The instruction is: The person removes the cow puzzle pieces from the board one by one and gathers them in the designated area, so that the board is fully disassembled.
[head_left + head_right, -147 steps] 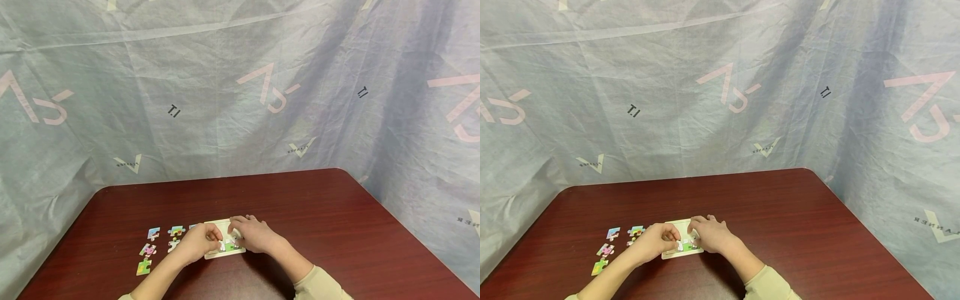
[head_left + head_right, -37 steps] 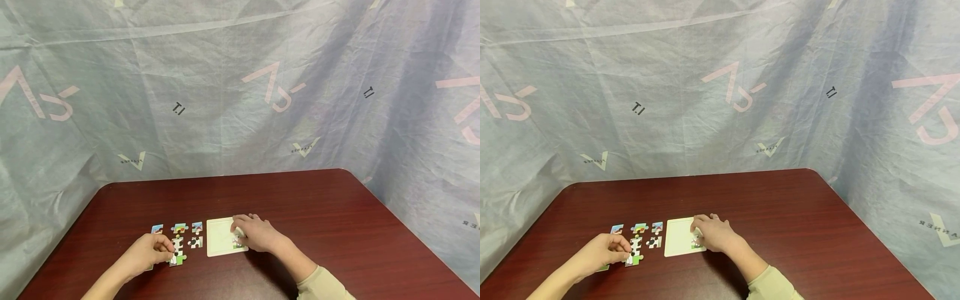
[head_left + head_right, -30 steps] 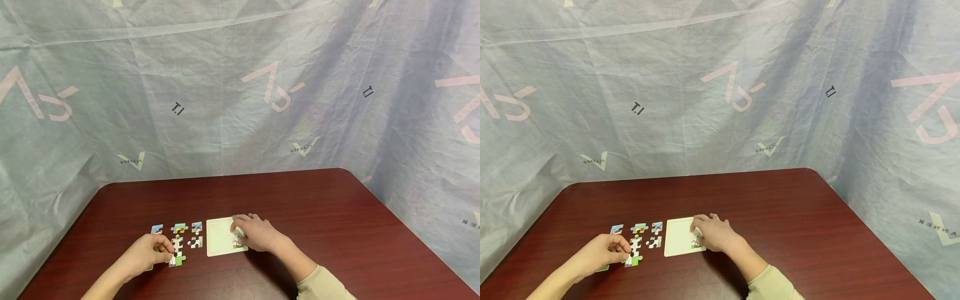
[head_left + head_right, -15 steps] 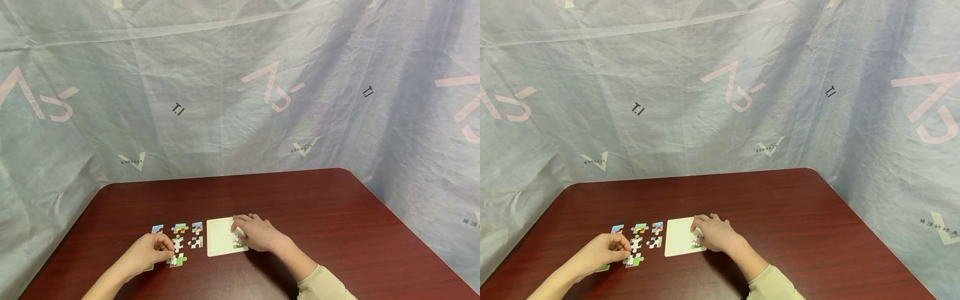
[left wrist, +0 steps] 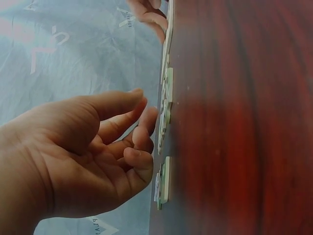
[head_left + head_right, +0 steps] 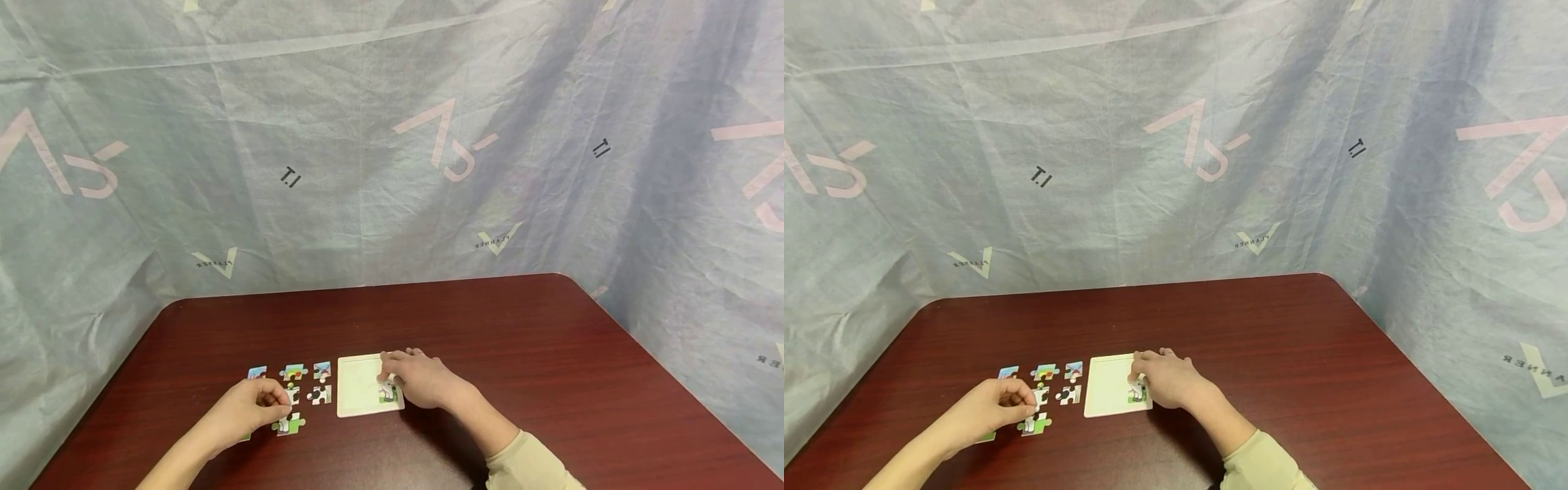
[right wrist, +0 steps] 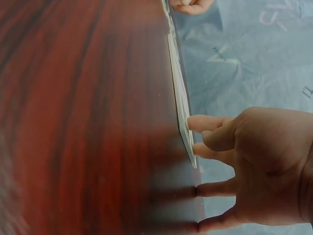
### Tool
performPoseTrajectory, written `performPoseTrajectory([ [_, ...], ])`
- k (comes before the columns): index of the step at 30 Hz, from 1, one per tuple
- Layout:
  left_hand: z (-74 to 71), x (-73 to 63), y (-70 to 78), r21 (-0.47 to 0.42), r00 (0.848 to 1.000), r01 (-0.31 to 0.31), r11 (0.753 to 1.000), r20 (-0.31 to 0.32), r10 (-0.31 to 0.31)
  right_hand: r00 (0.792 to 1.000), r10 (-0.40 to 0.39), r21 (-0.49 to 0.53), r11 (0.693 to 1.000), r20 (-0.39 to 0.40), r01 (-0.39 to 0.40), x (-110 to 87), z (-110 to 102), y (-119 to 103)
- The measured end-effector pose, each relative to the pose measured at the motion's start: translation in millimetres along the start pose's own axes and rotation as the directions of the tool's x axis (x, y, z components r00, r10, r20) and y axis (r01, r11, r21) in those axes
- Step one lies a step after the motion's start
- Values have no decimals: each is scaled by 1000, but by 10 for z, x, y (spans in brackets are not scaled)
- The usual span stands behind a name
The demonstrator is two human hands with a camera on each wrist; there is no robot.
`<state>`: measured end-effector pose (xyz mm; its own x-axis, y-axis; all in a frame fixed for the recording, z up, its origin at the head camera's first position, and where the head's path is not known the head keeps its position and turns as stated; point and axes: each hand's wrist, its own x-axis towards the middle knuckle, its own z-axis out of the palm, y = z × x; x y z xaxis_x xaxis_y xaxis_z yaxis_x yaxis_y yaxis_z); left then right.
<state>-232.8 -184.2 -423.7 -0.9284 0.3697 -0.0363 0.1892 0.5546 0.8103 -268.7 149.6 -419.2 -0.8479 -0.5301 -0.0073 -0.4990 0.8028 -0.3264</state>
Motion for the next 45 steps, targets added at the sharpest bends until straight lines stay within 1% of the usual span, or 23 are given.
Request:
performPoseTrajectory([
  [4, 17, 13, 36, 7, 1000, -16, 1000, 2, 16, 1000, -17, 8, 1000, 19, 17, -15, -35, 22],
  [10, 41, 38, 83, 11, 1000, -16, 1000, 12, 16, 994, -18, 38, 999, 109, 13, -42, -103, 62],
  [14, 69, 53, 121, 6, 999, -23, 1000, 22, 23, 990, -16, 46, 999, 139, 10, -40, -103, 87],
  [17, 108, 80, 162, 8, 999, -32, 999, 26, 31, 990, -17, 48, 999, 142, 11, -35, -95, 95],
  [21, 180, 137, 227, 42, 999, -52, 998, 11, 52, 990, -17, 47, 999, 137, 10, -27, -90, 99],
  [25, 252, 196, 288, 52, 997, -76, 996, 11, 75, 991, -4, 47, 999, 134, -2, -17, -90, 94],
  [29, 317, 250, 329, 30, 995, -101, 994, 22, 100, 991, 12, 35, 999, 132, -16, -7, -89, 83],
  [35, 411, 336, 395, 26, 991, -130, 991, 37, 129, 989, 6, 0, 1000, 149, -7, -4, -106, 58],
  [41, 489, 406, 452, 10, 989, -138, 990, 64, 137, 988, 3, -11, 1000, 157, -2, -15, -113, 52],
  [45, 543, 451, 484, 5, 987, -149, 989, 64, 148, 988, 5, -13, 1000, 153, -3, -16, -118, 55],
])
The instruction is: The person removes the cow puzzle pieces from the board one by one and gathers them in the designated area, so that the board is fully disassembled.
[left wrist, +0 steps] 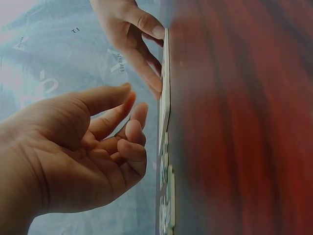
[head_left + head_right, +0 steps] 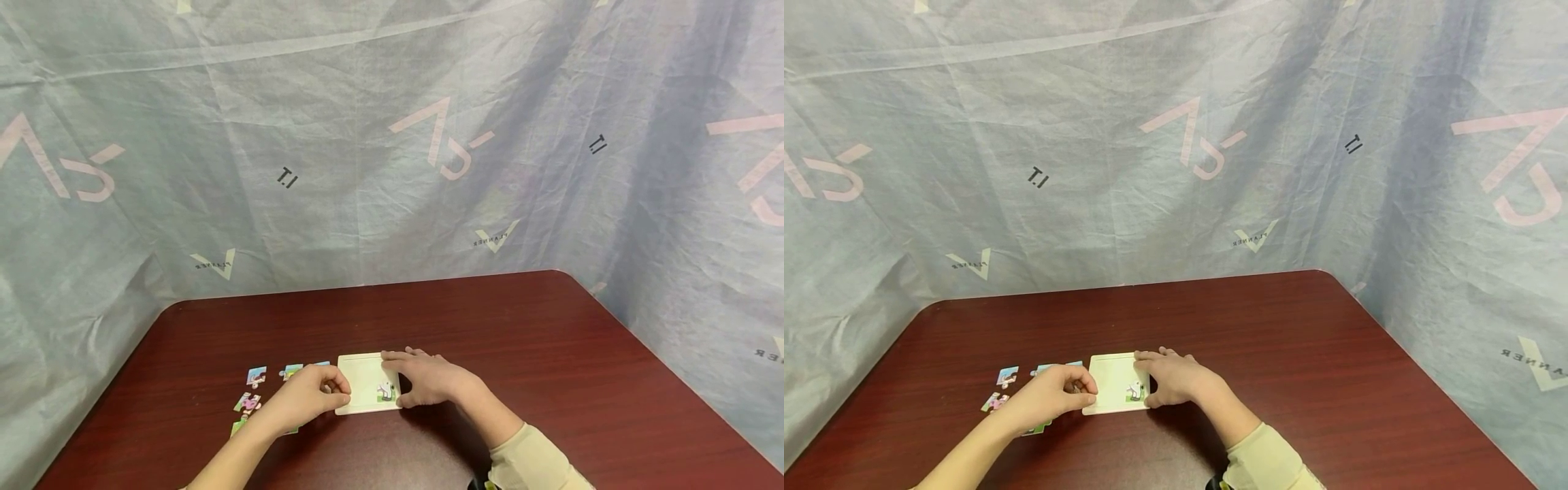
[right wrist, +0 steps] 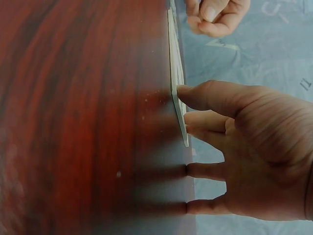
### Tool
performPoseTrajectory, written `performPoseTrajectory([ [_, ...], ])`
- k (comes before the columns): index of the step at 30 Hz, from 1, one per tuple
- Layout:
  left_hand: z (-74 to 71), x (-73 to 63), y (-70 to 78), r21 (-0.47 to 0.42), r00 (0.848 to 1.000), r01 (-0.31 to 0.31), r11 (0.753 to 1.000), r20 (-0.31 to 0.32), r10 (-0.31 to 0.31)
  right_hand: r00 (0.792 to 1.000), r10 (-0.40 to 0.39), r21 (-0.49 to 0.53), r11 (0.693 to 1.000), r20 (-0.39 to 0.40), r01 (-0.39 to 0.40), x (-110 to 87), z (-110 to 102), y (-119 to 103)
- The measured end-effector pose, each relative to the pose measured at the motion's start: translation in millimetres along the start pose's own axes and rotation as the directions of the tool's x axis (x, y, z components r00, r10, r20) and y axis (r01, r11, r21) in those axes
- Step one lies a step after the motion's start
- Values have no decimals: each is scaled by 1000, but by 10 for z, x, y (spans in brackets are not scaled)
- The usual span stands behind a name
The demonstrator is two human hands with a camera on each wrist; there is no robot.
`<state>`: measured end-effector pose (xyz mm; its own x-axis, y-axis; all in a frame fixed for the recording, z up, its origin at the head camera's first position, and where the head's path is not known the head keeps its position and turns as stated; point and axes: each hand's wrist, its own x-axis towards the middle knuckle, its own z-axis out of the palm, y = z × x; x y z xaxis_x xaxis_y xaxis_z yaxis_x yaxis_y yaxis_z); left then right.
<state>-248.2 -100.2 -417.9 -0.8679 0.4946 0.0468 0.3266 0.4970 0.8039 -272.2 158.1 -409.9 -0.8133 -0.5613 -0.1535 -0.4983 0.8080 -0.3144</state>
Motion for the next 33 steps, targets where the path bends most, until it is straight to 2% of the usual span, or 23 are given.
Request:
performPoseTrajectory([
  [13, 154, 114, 69, -51, 1000, 12, 999, -9, -12, 1000, 1, 3, 1000, -4, -1, 7, 5, 17],
  [25, 256, 203, 45, -61, 1000, 1, 998, -19, -2, 1000, 0, -3, 1000, 3, 0, 8, 2, 15],
  [33, 317, 239, 103, -59, 1000, 0, 998, -21, -1, 1000, 2, 7, 1000, -7, -2, 4, 6, 15],
])
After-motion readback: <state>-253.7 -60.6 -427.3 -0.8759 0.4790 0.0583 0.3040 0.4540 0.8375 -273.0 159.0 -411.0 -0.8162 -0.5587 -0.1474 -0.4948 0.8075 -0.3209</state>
